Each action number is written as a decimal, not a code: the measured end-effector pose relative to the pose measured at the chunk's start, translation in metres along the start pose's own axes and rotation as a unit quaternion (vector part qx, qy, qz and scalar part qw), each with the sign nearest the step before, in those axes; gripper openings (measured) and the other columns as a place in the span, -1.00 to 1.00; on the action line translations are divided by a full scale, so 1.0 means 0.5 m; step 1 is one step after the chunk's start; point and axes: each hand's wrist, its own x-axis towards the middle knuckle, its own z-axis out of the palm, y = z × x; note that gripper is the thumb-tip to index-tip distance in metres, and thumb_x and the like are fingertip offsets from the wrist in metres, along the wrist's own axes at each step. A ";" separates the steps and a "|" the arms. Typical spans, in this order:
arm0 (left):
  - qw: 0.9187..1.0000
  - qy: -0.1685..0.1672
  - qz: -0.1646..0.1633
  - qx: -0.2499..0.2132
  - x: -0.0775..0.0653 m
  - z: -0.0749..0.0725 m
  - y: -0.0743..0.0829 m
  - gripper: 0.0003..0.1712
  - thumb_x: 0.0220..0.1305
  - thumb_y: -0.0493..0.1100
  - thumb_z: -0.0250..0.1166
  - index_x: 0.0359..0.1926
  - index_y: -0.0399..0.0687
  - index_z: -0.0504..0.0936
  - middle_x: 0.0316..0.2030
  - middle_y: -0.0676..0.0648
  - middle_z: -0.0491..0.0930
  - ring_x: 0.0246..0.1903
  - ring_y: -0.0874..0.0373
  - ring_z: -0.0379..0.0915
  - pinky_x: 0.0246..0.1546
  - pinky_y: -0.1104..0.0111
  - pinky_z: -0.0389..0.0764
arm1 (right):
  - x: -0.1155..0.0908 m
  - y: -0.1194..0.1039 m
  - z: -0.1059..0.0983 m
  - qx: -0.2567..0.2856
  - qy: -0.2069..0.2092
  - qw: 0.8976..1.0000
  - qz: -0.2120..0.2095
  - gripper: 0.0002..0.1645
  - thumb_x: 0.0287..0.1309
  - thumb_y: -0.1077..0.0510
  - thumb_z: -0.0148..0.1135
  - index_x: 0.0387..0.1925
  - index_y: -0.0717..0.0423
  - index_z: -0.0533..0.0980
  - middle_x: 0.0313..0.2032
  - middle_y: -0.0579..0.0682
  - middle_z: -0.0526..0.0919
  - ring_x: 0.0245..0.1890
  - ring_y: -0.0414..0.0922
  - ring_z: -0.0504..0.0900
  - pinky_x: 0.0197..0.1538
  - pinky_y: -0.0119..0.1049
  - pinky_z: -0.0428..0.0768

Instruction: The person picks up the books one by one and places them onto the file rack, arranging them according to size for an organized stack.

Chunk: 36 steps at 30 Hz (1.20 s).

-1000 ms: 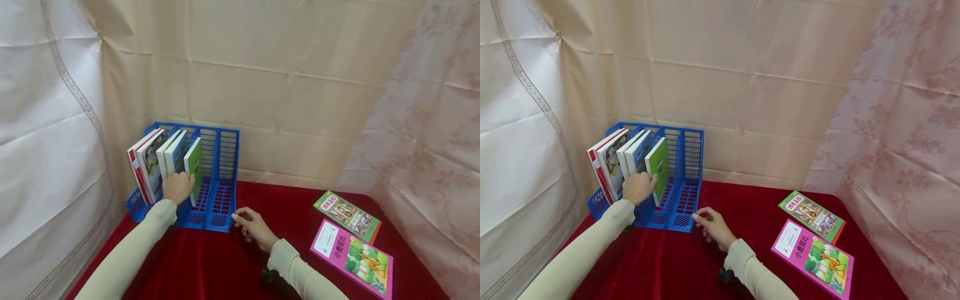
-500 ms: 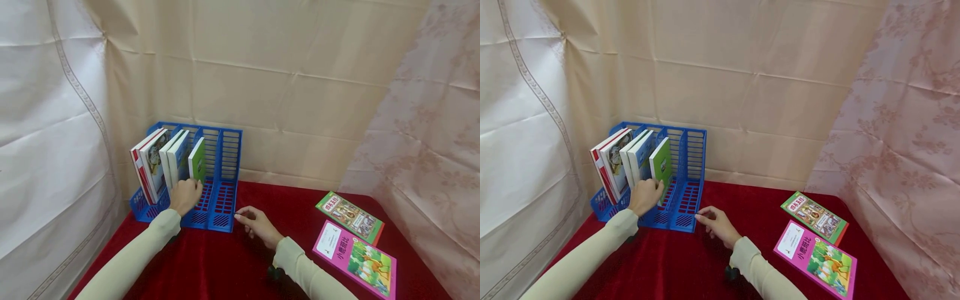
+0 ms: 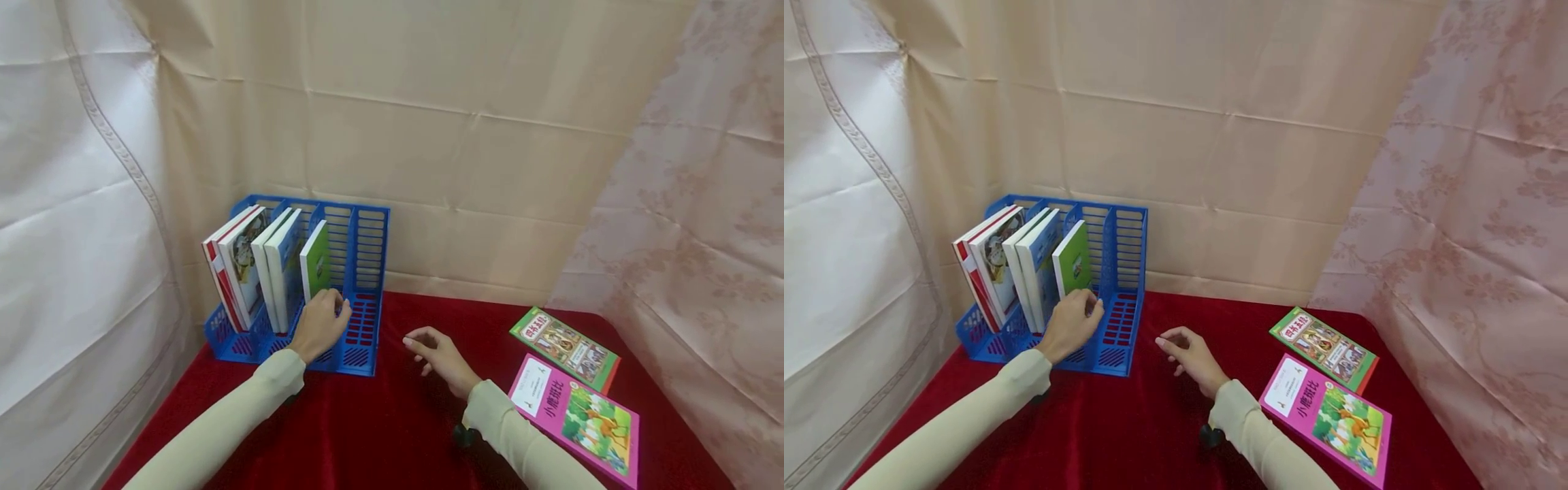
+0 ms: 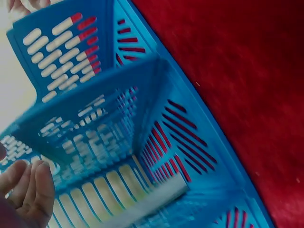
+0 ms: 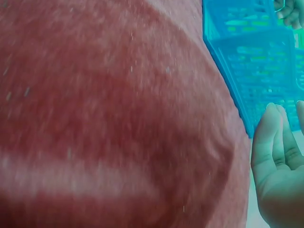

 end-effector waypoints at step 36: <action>0.988 -0.040 0.151 -0.007 -0.009 0.113 0.124 -0.81 0.39 -0.17 0.28 -0.12 -0.20 0.73 -0.18 -0.08 0.64 -0.14 0.04 0.46 -0.12 0.19 0.58 | -0.066 0.037 -0.132 0.003 0.048 0.999 0.022 -0.52 0.39 -0.08 0.31 0.13 0.17 0.52 0.12 0.30 0.59 -0.10 0.09 0.57 -0.28 -0.26 0.63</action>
